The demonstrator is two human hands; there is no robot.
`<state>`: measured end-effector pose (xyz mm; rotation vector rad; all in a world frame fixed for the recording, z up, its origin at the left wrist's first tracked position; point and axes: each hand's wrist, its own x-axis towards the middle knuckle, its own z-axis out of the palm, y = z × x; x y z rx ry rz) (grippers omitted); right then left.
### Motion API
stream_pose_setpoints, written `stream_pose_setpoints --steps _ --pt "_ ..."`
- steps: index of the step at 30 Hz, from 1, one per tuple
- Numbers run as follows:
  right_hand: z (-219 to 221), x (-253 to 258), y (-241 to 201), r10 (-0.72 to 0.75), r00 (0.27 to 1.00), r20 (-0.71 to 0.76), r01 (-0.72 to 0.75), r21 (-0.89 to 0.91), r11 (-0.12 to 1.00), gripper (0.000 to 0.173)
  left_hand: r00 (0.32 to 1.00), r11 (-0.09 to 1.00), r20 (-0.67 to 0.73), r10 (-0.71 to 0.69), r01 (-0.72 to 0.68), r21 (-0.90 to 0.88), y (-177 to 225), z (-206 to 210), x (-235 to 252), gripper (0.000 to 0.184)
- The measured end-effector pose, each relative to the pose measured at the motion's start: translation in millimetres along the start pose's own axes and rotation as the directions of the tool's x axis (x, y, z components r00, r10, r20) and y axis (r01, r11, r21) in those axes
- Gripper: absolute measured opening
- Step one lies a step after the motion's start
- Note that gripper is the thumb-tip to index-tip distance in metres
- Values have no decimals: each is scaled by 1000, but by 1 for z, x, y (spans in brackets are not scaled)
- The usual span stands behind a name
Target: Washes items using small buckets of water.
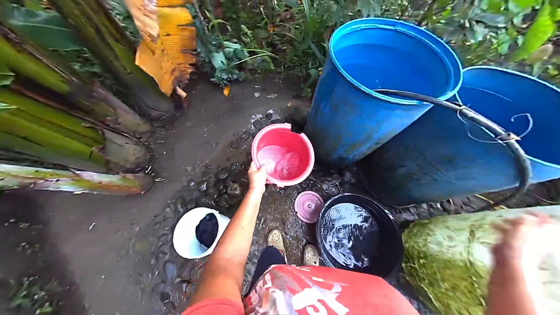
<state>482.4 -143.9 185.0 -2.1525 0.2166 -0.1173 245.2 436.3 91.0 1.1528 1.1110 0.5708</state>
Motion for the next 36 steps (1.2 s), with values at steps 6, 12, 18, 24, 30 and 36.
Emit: stream_pose_setpoints --steps 6,12,18,24,30,36 --pt "316 -125 -94 248 510 824 -676 205 708 45 867 811 87 491 -491 318 52 -1 -15 36" --pt "535 -220 -227 318 221 922 -974 193 119 42 634 378 257 729 -686 621 110 -41 34 67" --pt "642 -269 -334 261 222 939 -951 149 271 87 443 62 331 833 -670 740 179 -95 126 66" --pt "703 -256 -393 153 209 966 -802 79 593 78 266 -108 338 903 -620 777 213 -121 212 53" --pt "720 -237 -409 130 173 976 -754 46 655 80 366 86 215 905 -656 750 214 -107 249 67" --pt "715 -195 -382 71 606 792 -637 430 640 36 700 618 -6 714 -626 475 181 -77 273 70"
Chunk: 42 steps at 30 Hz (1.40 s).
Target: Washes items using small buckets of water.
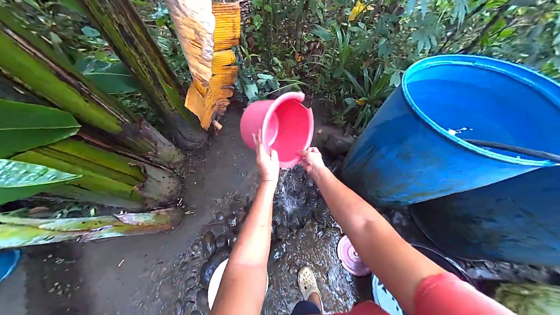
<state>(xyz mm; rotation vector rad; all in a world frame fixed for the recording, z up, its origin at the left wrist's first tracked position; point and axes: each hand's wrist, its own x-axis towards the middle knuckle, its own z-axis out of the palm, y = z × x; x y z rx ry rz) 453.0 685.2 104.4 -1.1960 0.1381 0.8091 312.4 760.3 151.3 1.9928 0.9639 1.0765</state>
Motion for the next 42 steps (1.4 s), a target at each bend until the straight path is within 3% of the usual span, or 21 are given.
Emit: stream_pose_setpoints --steps 3,5,7,8,10,11,13,16,18,19,20,22,26,27,29,32,33,35,37,39,42 --pt "-30 -7 -27 -293 956 -20 284 -181 942 41 960 948 20 -278 277 -158 -13 20 -12 99" --pt "-37 -31 -52 -392 920 -9 360 -376 854 39 975 983 130 -181 180 20 -18 21 -38 129" --pt "-48 -54 -68 -433 901 15 340 -643 686 42 938 978 346 -12 -61 200 -11 32 -71 144" --pt "-54 -66 -74 -434 900 35 311 -749 586 43 881 964 473 26 -147 221 1 42 -90 140" --pt "-68 -88 -80 -453 887 83 299 -852 430 45 755 973 654 48 -183 140 27 65 -127 106" --pt "-76 -99 -82 -469 876 113 319 -865 387 46 744 991 666 40 -116 70 38 75 -142 77" --pt "-99 -121 -85 -538 813 223 440 -840 317 43 850 994 517 103 -75 -74 53 92 -164 35" --pt "-150 -153 -81 -738 514 437 752 -644 142 29 931 958 316 185 -99 -269 69 95 -169 24" --pt "-187 -173 -89 -800 292 524 831 -553 -59 35 962 936 273 19 78 -343 82 87 -157 30" --pt "-205 -179 -97 -797 254 549 811 -569 -134 41 954 899 277 -112 216 -380 86 87 -154 33" --pt "-222 -181 -106 -773 291 563 769 -619 -161 50 921 835 318 -226 351 -423 91 87 -157 35" --pt "-255 -171 -127 -731 455 509 694 -717 -67 67 830 683 427 -359 545 -486 110 91 -173 37" --pt "-338 -159 -121 -724 673 151 537 -772 338 67 754 546 444 -485 657 -520 143 92 -205 40" --pt "-348 -170 -114 -727 681 90 494 -790 364 69 757 549 425 -497 653 -521 148 95 -206 39" --pt "-355 -205 -104 -782 608 138 465 -860 210 75 751 558 425 -505 660 -503 153 99 -217 39" --pt "-356 -256 -118 -684 573 451 552 -830 -85 77 713 570 496 -495 698 -433 164 109 -249 41" --pt "-361 -263 -129 -625 590 511 577 -809 -117 76 690 559 533 -489 717 -416 174 112 -262 42" --pt "-389 -259 -156 -578 650 493 584 -811 -35 66 676 552 574 -461 725 -411 197 119 -285 43" --pt "-431 -252 -168 -627 712 315 516 -841 164 60 771 705 519 -369 596 -385 215 126 -303 39" --pt "-449 -274 -177 -669 739 71 359 -883 303 57 897 937 421 -135 254 -239 228 133 -316 33" --pt "-431 -315 -172 -635 741 220 344 -936 76 58 872 984 462 163 -181 -6 259 138 -345 35"
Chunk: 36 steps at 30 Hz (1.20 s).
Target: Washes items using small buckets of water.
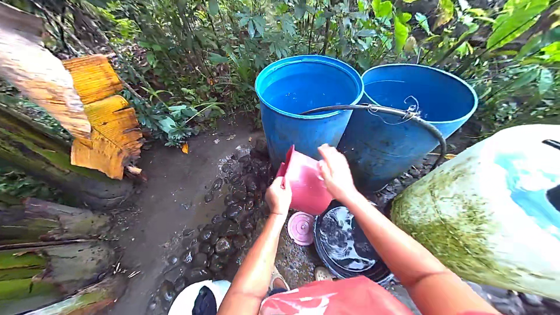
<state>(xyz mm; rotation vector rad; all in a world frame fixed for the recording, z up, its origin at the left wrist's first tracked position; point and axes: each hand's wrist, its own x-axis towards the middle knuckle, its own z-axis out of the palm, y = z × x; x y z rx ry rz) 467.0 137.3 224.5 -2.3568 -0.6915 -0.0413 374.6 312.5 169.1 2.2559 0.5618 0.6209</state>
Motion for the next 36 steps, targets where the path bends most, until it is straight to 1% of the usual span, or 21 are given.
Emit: stream_pose_setpoints --steps 2,3,5,6,7,9,11,12,14,15,17,18,19,21,22,24,25,29,32,34,36 --pt "9 -5 4 13 995 103 -6 -72 997 59 992 992 -18 128 -128 -5 25 18 -21 39" --pt "4 5 17 149 973 175 -144 -45 989 57 987 985 -24 159 -160 -56 34 25 -29 40" --pt "-12 39 58 434 833 343 -486 78 871 61 984 976 -3 176 -175 -132 51 36 -42 44" --pt "-18 51 72 501 769 398 -576 90 812 63 985 974 10 172 -169 -150 57 40 -48 45" --pt "-19 53 76 516 754 407 -594 86 800 62 989 977 31 145 -138 -162 60 42 -53 47" --pt "-21 34 51 438 864 247 -458 29 888 52 997 975 31 64 -56 -214 61 48 -48 51" --pt "-8 3 25 240 968 73 -236 -65 970 53 995 968 96 -21 44 -248 68 50 -36 55" --pt "1 -7 27 155 986 58 -149 -98 984 60 991 966 132 -22 56 -253 69 50 -34 55" --pt "-7 -10 46 188 976 107 -187 -17 982 58 988 964 117 100 -67 -257 64 55 -40 49" --pt "-19 -2 64 291 939 182 -308 77 948 54 978 954 82 190 -165 -249 64 56 -42 47" --pt "-39 17 106 519 772 367 -614 219 758 59 949 925 38 314 -297 -236 67 55 -44 45" --pt "-42 23 118 571 704 422 -685 191 703 62 953 936 66 296 -275 -222 70 55 -45 45" --pt "-42 26 118 590 687 424 -689 123 714 62 968 958 119 222 -194 -209 75 58 -46 46" --pt "-40 29 78 527 779 338 -534 -82 842 53 976 967 219 -8 63 -245 83 71 -38 46" --pt "-34 24 50 458 846 272 -414 -206 887 46 958 921 253 -135 216 -323 88 79 -32 46" --pt "-7 9 20 215 960 177 -138 -368 919 50 887 708 288 -361 462 -534 96 90 -23 52" --pt "5 1 19 68 979 193 18 -414 910 53 844 602 316 -433 532 -595 95 90 -20 56" --pt "15 -37 52 -343 871 352 475 -427 769 57 694 400 387 -607 687 -606 89 78 -9 63" --pt "3 -67 96 -611 733 299 678 -393 622 49 611 346 406 -679 755 -557 72 73 -7 69" --pt "-18 -63 88 -565 735 376 677 -355 644 52 673 432 392 -627 719 -544 67 75 -2 67" --pt "-44 -42 53 -302 785 541 517 -302 801 70 780 581 388 -491 625 -521 72 73 2 61"
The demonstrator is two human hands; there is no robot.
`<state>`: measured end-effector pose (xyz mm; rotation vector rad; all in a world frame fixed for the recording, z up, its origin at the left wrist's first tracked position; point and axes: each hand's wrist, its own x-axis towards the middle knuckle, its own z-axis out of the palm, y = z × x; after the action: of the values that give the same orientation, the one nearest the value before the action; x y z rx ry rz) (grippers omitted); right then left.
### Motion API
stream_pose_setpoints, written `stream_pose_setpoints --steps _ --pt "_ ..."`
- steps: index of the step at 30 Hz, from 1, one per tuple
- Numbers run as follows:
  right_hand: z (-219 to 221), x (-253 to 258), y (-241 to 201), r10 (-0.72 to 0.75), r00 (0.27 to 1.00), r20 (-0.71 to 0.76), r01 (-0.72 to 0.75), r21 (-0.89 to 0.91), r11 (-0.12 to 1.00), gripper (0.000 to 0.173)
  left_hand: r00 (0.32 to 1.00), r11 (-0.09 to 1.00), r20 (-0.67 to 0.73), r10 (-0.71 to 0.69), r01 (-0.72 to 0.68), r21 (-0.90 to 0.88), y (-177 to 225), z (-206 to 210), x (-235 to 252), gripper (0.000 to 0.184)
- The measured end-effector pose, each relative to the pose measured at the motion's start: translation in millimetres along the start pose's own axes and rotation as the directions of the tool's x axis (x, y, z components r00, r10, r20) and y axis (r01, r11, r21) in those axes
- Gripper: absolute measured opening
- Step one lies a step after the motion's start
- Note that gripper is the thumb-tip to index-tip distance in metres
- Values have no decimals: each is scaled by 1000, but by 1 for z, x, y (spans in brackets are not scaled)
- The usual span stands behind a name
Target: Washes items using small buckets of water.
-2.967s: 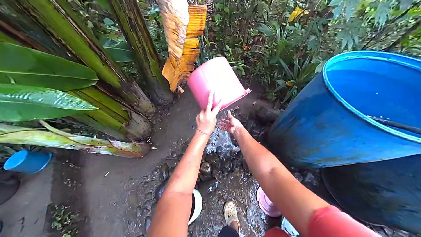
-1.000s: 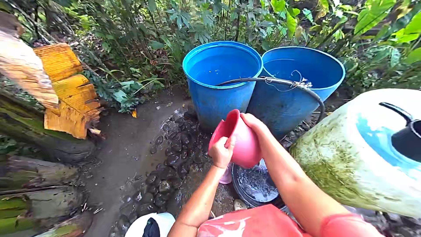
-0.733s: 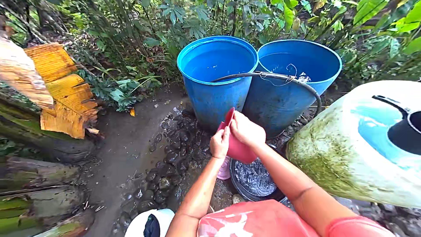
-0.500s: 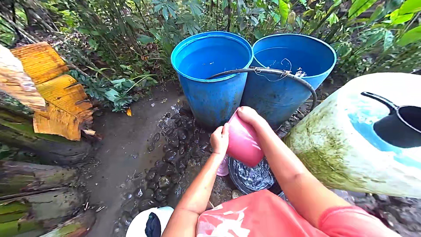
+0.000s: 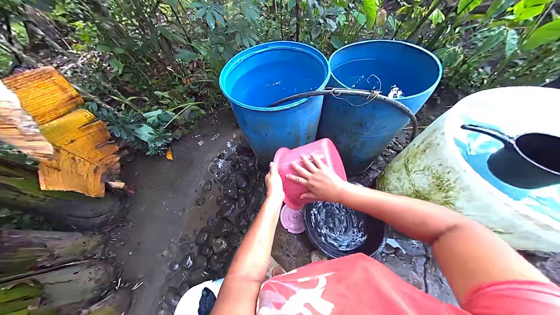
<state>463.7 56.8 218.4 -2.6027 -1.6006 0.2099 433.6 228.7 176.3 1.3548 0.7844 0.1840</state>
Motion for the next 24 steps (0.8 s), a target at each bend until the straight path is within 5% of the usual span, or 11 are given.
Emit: stream_pose_setpoints --steps 2,4,6,7,9,11,15,19,21,24 --pt "-42 19 11 154 979 131 -171 127 977 78 988 990 118 95 -106 88 14 0 -4 58" --pt "-81 25 49 183 947 263 -268 337 902 67 975 986 188 118 -137 95 28 -6 -4 59" --pt "-97 11 103 50 946 321 -276 711 647 56 982 997 173 82 -80 -15 37 -13 -2 58" --pt "-92 -3 126 48 958 283 -276 860 430 58 988 991 146 54 -35 -127 40 -13 -2 55" --pt "-70 -29 140 247 962 118 -135 989 54 56 989 927 146 -18 71 -369 42 -8 -2 51" --pt "-48 -30 124 465 883 -63 106 992 -68 64 982 844 124 -139 183 -504 36 6 4 51" --pt "-3 8 100 833 536 -138 258 966 -6 71 945 779 -7 -328 266 -568 12 37 -1 56" --pt "20 -10 80 971 231 -62 -36 997 72 73 919 727 -11 -394 304 -615 -7 58 -20 66" --pt "33 -6 44 949 253 -186 -254 934 251 64 917 716 -24 -398 294 -633 -15 74 -32 66" --pt "59 9 -3 742 432 -512 -512 538 670 82 924 803 -95 -370 266 -534 -25 87 -46 63"
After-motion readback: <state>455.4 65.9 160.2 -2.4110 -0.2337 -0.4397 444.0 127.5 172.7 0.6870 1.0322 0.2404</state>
